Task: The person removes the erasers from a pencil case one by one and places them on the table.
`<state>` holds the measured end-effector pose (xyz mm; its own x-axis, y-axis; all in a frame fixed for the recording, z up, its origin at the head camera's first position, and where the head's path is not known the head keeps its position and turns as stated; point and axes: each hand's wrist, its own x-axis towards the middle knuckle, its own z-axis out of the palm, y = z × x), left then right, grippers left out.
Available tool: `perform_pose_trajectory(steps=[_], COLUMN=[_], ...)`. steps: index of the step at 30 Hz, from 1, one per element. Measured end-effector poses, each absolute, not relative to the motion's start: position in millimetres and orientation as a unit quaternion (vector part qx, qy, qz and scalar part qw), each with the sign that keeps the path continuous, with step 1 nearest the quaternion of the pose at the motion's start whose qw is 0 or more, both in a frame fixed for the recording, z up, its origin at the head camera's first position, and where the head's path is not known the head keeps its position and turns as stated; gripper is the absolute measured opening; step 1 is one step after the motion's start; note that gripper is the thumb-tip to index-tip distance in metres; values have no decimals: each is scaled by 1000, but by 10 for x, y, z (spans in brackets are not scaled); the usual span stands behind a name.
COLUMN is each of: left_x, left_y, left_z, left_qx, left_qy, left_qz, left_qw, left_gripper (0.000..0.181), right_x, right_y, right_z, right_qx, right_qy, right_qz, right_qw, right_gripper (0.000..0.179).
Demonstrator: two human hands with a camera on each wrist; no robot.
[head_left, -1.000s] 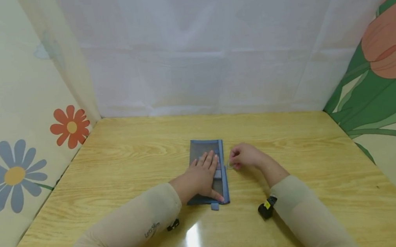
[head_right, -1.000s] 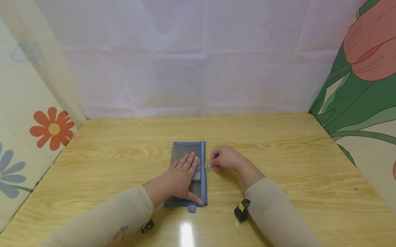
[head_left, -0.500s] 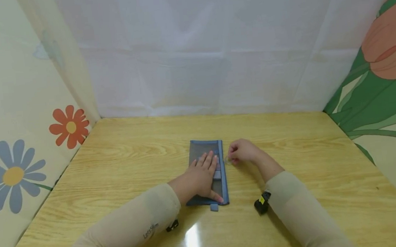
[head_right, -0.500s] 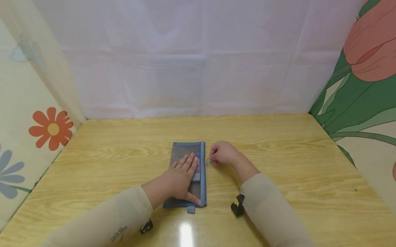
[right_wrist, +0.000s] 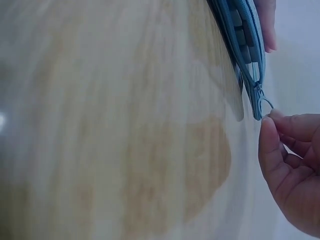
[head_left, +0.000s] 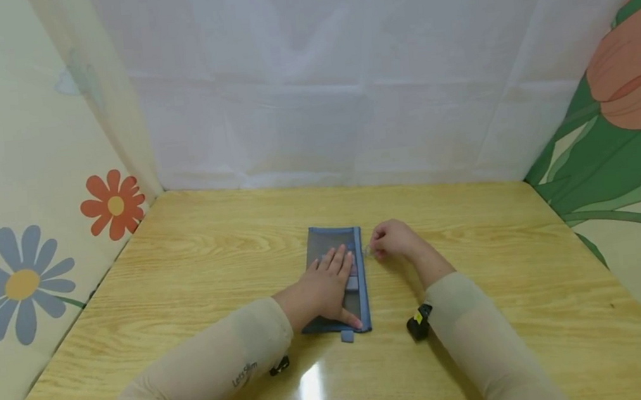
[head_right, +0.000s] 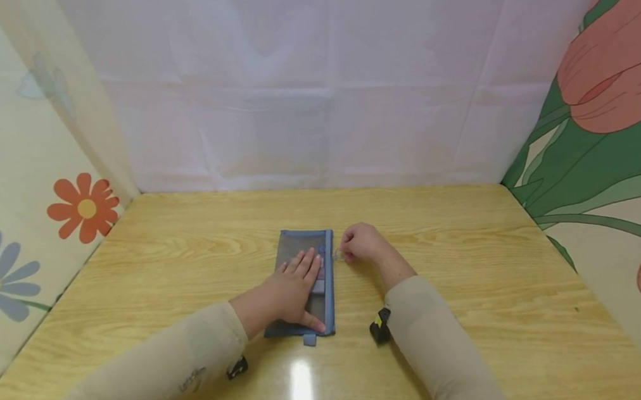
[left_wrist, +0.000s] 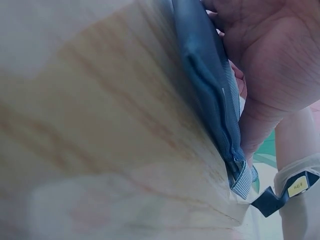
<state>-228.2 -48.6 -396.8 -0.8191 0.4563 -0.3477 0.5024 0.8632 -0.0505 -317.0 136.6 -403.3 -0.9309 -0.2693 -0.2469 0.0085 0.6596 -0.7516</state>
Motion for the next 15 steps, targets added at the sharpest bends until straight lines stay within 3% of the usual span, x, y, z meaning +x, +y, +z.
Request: perform_pose_trajectory(steps=[15], left_x=[-2259], left_y=[-486], left_z=[-3918], left_qx=[253], left_qy=[951], left_qz=[-67], left_qw=[166], left_gripper=[131], right_x=[-3268], right_y=[1375], right_z=[-4039], right_qx=[-48], right_qy=[892], right_qz=[-423], right_qw=[150], right_gripper=[7])
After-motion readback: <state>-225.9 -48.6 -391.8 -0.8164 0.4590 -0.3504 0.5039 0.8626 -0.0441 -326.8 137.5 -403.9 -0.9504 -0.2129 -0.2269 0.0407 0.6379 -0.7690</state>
